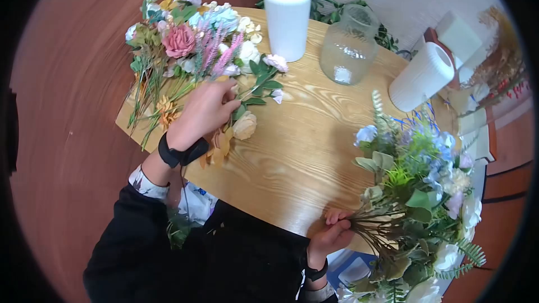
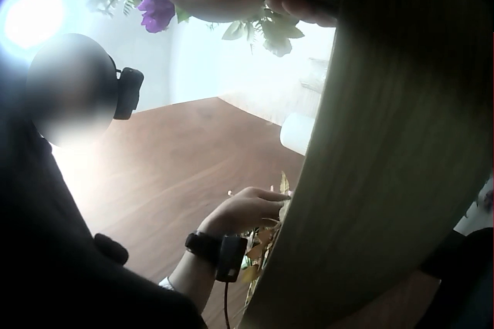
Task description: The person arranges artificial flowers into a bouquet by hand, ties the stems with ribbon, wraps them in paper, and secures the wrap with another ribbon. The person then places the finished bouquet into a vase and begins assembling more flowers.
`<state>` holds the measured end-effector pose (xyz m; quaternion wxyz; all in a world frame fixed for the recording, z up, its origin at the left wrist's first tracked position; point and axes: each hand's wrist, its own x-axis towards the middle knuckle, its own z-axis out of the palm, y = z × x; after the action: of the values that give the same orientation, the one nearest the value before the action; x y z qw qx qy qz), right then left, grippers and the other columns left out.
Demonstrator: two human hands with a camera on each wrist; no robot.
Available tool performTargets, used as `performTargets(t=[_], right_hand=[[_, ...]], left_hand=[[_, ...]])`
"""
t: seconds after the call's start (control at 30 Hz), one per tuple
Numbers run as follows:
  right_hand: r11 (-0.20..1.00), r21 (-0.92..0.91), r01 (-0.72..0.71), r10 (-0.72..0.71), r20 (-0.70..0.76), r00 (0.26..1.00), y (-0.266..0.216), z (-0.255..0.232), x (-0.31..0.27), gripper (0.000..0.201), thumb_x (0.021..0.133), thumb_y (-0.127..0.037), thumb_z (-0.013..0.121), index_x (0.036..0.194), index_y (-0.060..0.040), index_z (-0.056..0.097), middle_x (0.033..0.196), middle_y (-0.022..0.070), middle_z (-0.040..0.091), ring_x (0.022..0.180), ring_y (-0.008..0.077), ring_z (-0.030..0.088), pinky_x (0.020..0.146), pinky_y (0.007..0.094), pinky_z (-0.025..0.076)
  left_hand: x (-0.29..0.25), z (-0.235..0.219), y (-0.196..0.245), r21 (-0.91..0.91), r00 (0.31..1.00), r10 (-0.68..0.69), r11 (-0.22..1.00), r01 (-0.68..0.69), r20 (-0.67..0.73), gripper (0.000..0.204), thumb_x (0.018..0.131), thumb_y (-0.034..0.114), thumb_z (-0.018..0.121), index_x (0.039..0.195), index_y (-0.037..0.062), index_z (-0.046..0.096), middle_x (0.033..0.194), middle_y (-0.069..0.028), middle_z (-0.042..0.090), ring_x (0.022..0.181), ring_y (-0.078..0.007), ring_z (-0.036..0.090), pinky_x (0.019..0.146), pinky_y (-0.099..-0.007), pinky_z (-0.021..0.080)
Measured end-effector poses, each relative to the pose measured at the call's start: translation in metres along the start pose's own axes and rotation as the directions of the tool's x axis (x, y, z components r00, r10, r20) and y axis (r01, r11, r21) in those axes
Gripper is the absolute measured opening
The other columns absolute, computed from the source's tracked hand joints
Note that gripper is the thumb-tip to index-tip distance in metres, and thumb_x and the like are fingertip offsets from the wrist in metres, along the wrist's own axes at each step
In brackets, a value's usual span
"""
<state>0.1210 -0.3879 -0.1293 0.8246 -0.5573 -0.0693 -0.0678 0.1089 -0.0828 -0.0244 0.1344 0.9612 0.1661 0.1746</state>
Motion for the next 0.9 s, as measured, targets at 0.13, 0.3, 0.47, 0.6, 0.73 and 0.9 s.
performTargets(t=[0.13, 0.3, 0.47, 0.6, 0.73, 0.9], right_hand=[[1.000, 0.009, -0.012, 0.012, -0.037, 0.999, 0.000, 0.003, -0.002, 0.026, 0.094, -0.030, 0.042, 0.086, -0.0056, 0.038, 0.069, -0.0002, 0.035, 0.061, 0.0085, 0.034, 0.056, 0.0228, 0.031], [0.995, 0.094, 0.029, -0.023, -0.068, 0.997, 0.004, 0.005, -0.001, 0.025, 0.095, -0.029, 0.041, 0.087, -0.0054, 0.039, 0.070, -0.0006, 0.035, 0.061, 0.0080, 0.034, 0.057, 0.0219, 0.031], [0.990, 0.138, -0.010, 0.022, -0.087, 0.996, 0.004, 0.006, -0.002, 0.023, 0.095, -0.028, 0.040, 0.087, -0.0063, 0.039, 0.071, -0.0007, 0.036, 0.061, 0.0080, 0.034, 0.057, 0.0221, 0.031], [0.993, 0.116, -0.022, 0.032, -0.090, 0.995, 0.005, 0.003, -0.002, 0.024, 0.095, -0.028, 0.040, 0.086, -0.0060, 0.039, 0.070, -0.0004, 0.036, 0.061, 0.0083, 0.034, 0.057, 0.0225, 0.031], [0.996, 0.085, -0.008, 0.010, -0.022, 1.000, 0.002, 0.003, 0.001, 0.025, 0.095, -0.028, 0.039, 0.083, -0.0062, 0.037, 0.067, -0.0001, 0.035, 0.060, 0.0085, 0.033, 0.056, 0.0225, 0.030], [0.997, 0.069, -0.021, 0.024, -0.043, 0.999, 0.001, 0.005, -0.001, 0.025, 0.095, -0.028, 0.039, 0.082, -0.0063, 0.037, 0.065, -0.0002, 0.034, 0.059, 0.0085, 0.032, 0.056, 0.0224, 0.031]], left_hand=[[0.002, 0.001, 0.011, -0.186, 0.969, -0.063, 0.977, 0.109, 0.238, 0.017, 0.069, 0.002, 0.056, 0.085, -0.0002, 0.062, 0.071, -0.0196, 0.059, 0.069, -0.0381, 0.057, 0.062, -0.0430, 0.045], [-0.018, 0.019, 0.013, -0.307, 0.942, 0.272, 0.930, -0.205, 0.195, 0.014, 0.074, 0.004, 0.059, 0.088, 0.0027, 0.063, 0.078, -0.0122, 0.060, 0.072, -0.0297, 0.057, 0.062, -0.0355, 0.045], [-0.025, 0.015, 0.021, -0.538, 0.830, 0.468, 0.803, -0.256, 0.303, 0.012, 0.078, 0.005, 0.058, 0.088, 0.0005, 0.063, 0.078, -0.0113, 0.062, 0.068, -0.0278, 0.058, 0.061, -0.0344, 0.046], [0.007, -0.015, 0.010, -0.376, 0.998, 0.056, 0.926, -0.040, 0.031, 0.010, 0.073, 0.001, 0.057, 0.080, -0.0042, 0.063, 0.068, -0.0209, 0.058, 0.060, -0.0330, 0.059, 0.056, -0.0352, 0.046], [0.029, 0.004, -0.043, -0.167, 0.978, 0.136, 0.980, -0.110, 0.156, 0.008, 0.069, -0.001, 0.056, 0.074, -0.0018, 0.062, 0.066, -0.0206, 0.058, 0.062, -0.0343, 0.059, 0.058, -0.0389, 0.046], [0.033, 0.026, -0.047, 0.155, 0.944, 0.154, 0.966, -0.205, 0.293, 0.010, 0.068, 0.009, 0.065, 0.074, 0.0004, 0.062, 0.071, -0.0163, 0.061, 0.069, -0.0325, 0.059, 0.060, -0.0405, 0.046]])
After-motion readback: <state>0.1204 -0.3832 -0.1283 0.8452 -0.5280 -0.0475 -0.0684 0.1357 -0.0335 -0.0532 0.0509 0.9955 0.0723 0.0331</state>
